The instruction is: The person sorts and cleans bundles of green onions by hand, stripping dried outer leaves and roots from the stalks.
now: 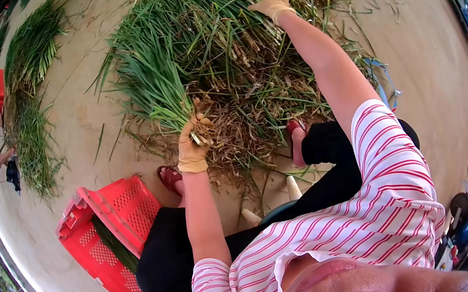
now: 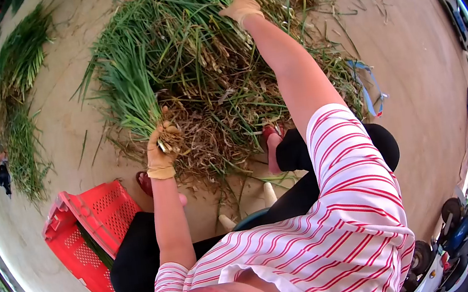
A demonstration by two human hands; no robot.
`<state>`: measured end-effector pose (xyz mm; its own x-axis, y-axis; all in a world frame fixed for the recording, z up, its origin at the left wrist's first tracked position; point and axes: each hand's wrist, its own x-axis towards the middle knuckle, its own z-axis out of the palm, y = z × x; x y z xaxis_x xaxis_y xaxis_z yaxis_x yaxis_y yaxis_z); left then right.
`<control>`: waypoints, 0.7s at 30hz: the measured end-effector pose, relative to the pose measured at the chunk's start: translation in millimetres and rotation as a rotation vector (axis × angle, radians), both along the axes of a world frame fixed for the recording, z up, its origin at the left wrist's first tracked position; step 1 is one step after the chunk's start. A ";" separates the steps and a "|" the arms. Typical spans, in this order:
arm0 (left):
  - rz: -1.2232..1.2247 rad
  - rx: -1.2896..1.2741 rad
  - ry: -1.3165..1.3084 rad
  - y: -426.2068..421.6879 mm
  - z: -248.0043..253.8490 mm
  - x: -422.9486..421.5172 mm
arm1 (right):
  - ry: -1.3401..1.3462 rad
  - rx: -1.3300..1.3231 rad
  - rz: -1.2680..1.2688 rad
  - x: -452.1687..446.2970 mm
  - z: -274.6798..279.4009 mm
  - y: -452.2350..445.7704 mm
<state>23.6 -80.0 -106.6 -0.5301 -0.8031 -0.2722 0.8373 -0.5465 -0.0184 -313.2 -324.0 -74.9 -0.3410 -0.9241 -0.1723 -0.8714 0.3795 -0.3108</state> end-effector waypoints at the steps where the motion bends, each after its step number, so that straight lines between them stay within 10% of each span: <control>1: -0.001 0.003 -0.001 5.4 -12.7 -2.2 | -0.022 0.017 0.000 -2.0 -6.3 -6.3; 15: 0.004 -0.067 -0.135 11.1 -9.7 -13.3 | 0.035 -0.078 0.293 46.2 91.1 75.6; 21: -0.043 0.064 -0.293 17.4 -28.7 -48.6 | -0.105 0.097 0.405 92.0 19.6 163.7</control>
